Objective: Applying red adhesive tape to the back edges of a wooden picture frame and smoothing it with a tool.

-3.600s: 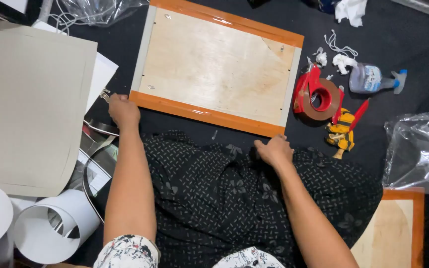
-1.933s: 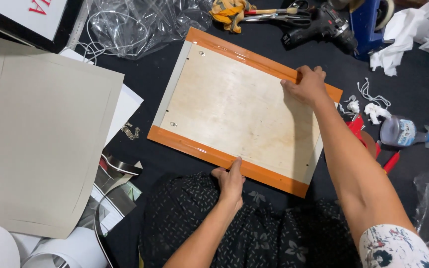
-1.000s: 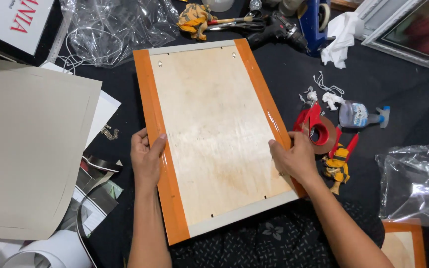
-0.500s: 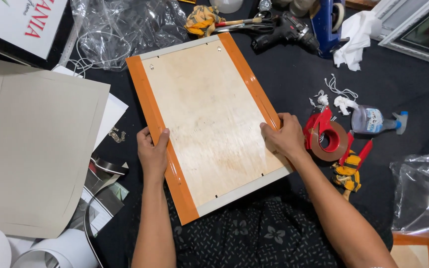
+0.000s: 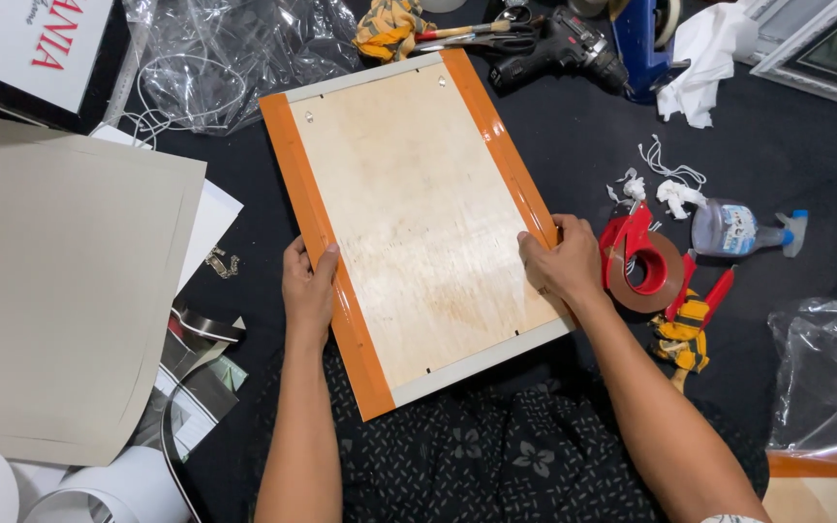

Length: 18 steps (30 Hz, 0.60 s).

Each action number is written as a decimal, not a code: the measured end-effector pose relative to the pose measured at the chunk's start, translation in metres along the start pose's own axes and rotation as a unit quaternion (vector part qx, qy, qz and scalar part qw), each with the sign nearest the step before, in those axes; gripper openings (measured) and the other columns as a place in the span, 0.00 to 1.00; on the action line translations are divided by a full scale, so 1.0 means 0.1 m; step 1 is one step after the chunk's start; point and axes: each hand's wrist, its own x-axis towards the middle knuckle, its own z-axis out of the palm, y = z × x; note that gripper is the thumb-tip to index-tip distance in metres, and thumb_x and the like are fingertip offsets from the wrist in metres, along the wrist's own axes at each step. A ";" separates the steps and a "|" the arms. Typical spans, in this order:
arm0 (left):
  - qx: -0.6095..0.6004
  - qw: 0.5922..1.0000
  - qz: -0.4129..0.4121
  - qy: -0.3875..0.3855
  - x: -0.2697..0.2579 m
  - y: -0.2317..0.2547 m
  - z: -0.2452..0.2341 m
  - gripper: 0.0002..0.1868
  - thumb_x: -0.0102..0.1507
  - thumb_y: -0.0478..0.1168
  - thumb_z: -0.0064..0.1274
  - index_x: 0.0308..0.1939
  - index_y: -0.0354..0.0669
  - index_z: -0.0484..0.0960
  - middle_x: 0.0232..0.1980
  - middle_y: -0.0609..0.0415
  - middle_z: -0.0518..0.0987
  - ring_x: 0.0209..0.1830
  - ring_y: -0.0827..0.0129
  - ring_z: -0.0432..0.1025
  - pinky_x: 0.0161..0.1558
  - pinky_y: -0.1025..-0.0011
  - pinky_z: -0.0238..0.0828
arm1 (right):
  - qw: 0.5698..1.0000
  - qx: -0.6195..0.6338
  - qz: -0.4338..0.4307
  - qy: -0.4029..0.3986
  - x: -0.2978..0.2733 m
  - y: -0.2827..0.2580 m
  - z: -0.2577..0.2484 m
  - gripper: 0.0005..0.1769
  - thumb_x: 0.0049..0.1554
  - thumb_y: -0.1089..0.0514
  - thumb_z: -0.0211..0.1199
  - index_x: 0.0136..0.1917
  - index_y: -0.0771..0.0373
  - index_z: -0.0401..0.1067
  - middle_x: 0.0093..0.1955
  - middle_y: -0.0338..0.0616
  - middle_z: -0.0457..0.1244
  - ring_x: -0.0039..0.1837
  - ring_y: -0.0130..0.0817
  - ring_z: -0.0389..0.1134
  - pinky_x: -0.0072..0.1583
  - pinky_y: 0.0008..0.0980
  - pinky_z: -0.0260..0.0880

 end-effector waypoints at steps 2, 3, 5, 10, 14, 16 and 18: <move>-0.011 1.000 -0.004 -0.010 -0.01 0.03 0.03 0.37 0.69 0.47 0.54 0.74 0.31 0.58 0.61 0.37 0.74 0.63 0.51 0.69 0.61 0.50 0.68 | 1.000 0.000 -0.002 0.006 0.07 0.09 0.02 0.41 0.51 0.36 0.69 0.64 0.71 0.71 0.53 0.57 0.62 0.59 0.56 0.69 0.57 0.47 0.69; -0.022 0.999 -0.010 -0.023 -0.01 0.05 0.05 0.36 0.69 0.47 0.52 0.75 0.31 0.57 0.63 0.37 0.74 0.64 0.51 0.69 0.63 0.50 0.67 | 1.000 0.000 -0.002 0.013 0.10 0.15 0.03 0.41 0.50 0.35 0.69 0.64 0.70 0.71 0.53 0.57 0.62 0.59 0.56 0.69 0.57 0.47 0.69; -0.026 0.999 -0.012 -0.034 -0.04 0.11 0.08 0.37 0.70 0.47 0.51 0.76 0.31 0.55 0.65 0.36 0.73 0.66 0.50 0.67 0.64 0.50 0.66 | 1.000 -0.003 -0.007 0.020 0.12 0.20 0.03 0.42 0.51 0.35 0.69 0.64 0.71 0.71 0.53 0.57 0.62 0.59 0.57 0.69 0.57 0.48 0.68; -0.065 0.995 -0.025 -0.065 0.06 0.01 0.10 0.39 0.71 0.49 0.49 0.78 0.33 0.51 0.70 0.36 0.68 0.71 0.48 0.64 0.68 0.50 0.62 | 0.999 0.009 -0.016 0.033 0.15 0.21 0.02 0.44 0.50 0.32 0.70 0.63 0.71 0.71 0.53 0.58 0.62 0.59 0.59 0.68 0.58 0.48 0.68; -0.070 0.995 -0.019 -0.065 0.03 0.12 0.15 0.40 0.71 0.50 0.49 0.80 0.38 0.49 0.76 0.37 0.63 0.77 0.48 0.56 0.74 0.49 0.51 | 0.999 0.027 -0.010 0.030 0.19 0.17 0.06 0.42 0.50 0.34 0.71 0.64 0.69 0.71 0.53 0.57 0.62 0.60 0.58 0.68 0.58 0.46 0.68; -0.074 0.995 -0.019 -0.063 0.01 0.14 0.17 0.40 0.71 0.50 0.48 0.80 0.38 0.48 0.77 0.36 0.61 0.78 0.47 0.54 0.75 0.48 0.49 | 0.999 0.033 -0.009 0.032 0.20 0.19 0.07 0.41 0.50 0.34 0.72 0.63 0.68 0.72 0.53 0.56 0.62 0.59 0.56 0.68 0.58 0.46 0.69; -0.079 0.995 -0.017 -0.060 0.02 0.14 0.18 0.40 0.72 0.50 0.48 0.80 0.39 0.47 0.79 0.38 0.58 0.80 0.48 0.51 0.76 0.49 0.45 | 0.999 0.033 -0.002 0.028 0.21 0.17 0.08 0.41 0.50 0.35 0.72 0.64 0.68 0.72 0.54 0.55 0.62 0.59 0.54 0.69 0.58 0.45 0.69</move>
